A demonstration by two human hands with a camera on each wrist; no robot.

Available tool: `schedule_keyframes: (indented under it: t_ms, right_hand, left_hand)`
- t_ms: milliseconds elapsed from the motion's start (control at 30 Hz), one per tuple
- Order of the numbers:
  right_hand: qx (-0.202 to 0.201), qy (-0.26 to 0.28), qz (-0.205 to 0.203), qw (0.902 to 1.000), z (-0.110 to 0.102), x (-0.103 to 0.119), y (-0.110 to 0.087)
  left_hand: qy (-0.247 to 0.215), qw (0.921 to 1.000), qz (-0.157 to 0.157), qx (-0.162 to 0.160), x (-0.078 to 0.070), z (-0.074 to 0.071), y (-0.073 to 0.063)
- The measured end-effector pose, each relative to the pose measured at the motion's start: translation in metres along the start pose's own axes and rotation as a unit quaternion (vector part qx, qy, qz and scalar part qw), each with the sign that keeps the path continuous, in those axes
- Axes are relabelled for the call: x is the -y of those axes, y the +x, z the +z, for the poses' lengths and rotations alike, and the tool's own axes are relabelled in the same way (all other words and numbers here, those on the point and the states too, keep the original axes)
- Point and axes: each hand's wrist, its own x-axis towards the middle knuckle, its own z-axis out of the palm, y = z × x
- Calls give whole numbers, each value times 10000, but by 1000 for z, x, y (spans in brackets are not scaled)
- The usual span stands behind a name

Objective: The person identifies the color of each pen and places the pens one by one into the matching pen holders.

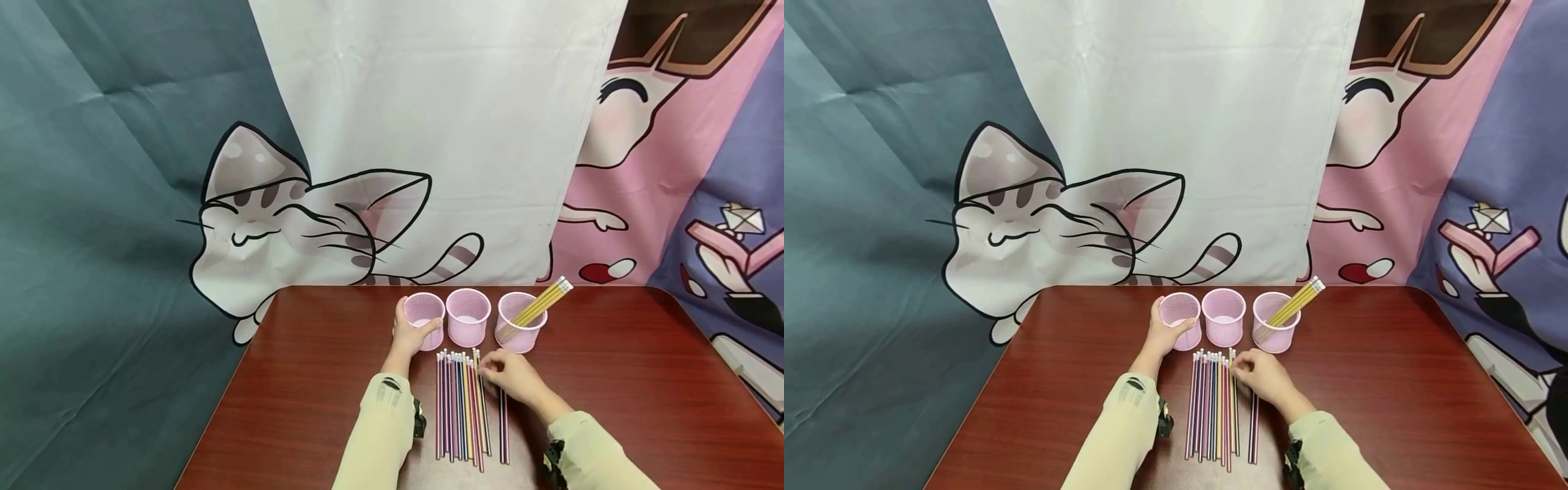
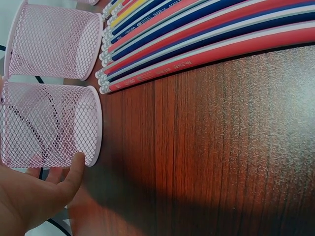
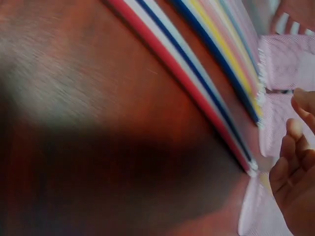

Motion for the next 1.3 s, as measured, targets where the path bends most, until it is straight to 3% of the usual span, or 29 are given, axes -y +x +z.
schedule_keyframes:
  t_ms: [200,333,467,900,1300]
  right_hand:
    - [-46,-927,234,9954,18,-1,-5]
    - [-225,-1643,364,9855,23,0,-5]
    - [-176,-2026,499,9778,24,2,-3]
    - [310,-2177,1281,9671,23,13,5]
    - [472,-2306,1601,9586,25,14,7]
  left_hand:
    - [-16,10000,-16,8,1,-1,0]
    - [4,10000,-7,16,1,0,0]
    - [-19,10000,0,19,1,0,2]
    - [-91,10000,-9,15,1,0,0]
    - [-73,10000,-32,34,-1,-1,-1]
